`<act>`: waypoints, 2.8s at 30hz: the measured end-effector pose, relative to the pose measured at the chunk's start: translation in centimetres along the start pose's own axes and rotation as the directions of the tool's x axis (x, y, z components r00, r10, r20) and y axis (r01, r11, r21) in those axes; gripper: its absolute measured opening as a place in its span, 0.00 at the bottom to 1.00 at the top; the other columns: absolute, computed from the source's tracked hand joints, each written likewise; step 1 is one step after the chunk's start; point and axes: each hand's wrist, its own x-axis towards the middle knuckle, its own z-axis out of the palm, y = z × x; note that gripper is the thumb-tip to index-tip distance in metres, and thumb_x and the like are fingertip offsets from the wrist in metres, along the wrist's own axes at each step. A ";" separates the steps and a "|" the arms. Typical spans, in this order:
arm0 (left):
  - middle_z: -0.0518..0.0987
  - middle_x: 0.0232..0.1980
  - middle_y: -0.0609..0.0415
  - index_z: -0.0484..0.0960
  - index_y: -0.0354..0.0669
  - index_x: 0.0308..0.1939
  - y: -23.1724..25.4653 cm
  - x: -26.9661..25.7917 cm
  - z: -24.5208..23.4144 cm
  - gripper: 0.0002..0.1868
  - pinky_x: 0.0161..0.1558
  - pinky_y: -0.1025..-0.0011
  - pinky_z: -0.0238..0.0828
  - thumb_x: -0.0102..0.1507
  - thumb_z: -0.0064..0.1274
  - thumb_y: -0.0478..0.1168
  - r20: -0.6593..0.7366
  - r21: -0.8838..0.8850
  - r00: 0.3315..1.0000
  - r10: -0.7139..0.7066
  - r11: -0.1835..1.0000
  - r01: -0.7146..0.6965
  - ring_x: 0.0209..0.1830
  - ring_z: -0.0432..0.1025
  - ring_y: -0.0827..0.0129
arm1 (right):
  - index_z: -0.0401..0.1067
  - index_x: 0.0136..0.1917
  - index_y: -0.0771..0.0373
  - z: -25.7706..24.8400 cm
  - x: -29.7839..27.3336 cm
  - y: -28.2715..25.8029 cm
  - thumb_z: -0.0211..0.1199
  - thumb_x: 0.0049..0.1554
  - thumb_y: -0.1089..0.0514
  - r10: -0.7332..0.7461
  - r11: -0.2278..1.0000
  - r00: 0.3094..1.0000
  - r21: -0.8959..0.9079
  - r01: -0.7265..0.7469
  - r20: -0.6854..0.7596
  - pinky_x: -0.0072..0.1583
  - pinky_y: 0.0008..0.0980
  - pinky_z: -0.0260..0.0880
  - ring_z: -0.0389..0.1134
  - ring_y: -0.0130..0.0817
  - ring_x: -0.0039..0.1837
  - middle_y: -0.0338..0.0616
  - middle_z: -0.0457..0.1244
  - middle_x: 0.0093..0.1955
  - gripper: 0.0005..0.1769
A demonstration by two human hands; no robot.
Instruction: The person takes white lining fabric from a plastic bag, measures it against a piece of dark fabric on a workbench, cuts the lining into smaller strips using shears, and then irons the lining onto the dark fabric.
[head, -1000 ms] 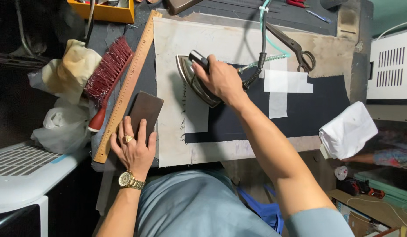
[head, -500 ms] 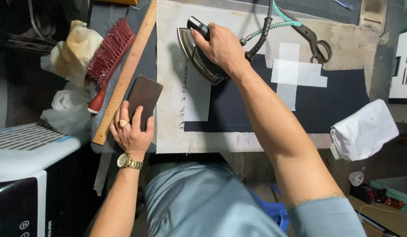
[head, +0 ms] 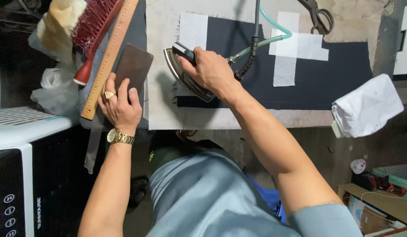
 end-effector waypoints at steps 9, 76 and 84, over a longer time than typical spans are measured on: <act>0.77 0.64 0.45 0.85 0.47 0.53 -0.6 -0.4 0.2 0.19 0.54 0.58 0.65 0.76 0.40 0.49 0.018 -0.045 1.000 0.013 0.999 -0.012 0.61 0.74 0.51 | 0.70 0.46 0.64 0.4 -4.2 -1.5 0.48 0.66 0.35 -0.037 0.998 0.986 0.053 0.029 0.165 0.45 0.53 0.76 0.75 0.60 0.43 0.59 0.67 0.36 0.30; 0.76 0.65 0.43 0.86 0.45 0.51 1.1 1.4 -1.8 0.18 0.56 0.51 0.68 0.75 0.41 0.48 0.130 -0.056 0.989 -0.071 0.995 0.079 0.60 0.76 0.49 | 0.60 0.48 0.64 -3.7 13.2 3.2 0.47 0.68 0.31 0.086 0.990 0.979 -0.091 -0.104 -0.184 0.45 0.63 0.63 0.67 0.72 0.47 0.64 0.68 0.43 0.32; 0.77 0.65 0.42 0.86 0.45 0.51 1.1 1.5 -1.9 0.19 0.54 0.52 0.68 0.75 0.41 0.49 0.108 -0.053 0.992 -0.058 0.997 0.064 0.60 0.76 0.49 | 0.62 0.48 0.61 -3.6 9.5 1.3 0.45 0.68 0.34 0.122 0.991 0.992 0.059 -0.120 -0.023 0.35 0.47 0.67 0.67 0.43 0.36 0.47 0.66 0.38 0.28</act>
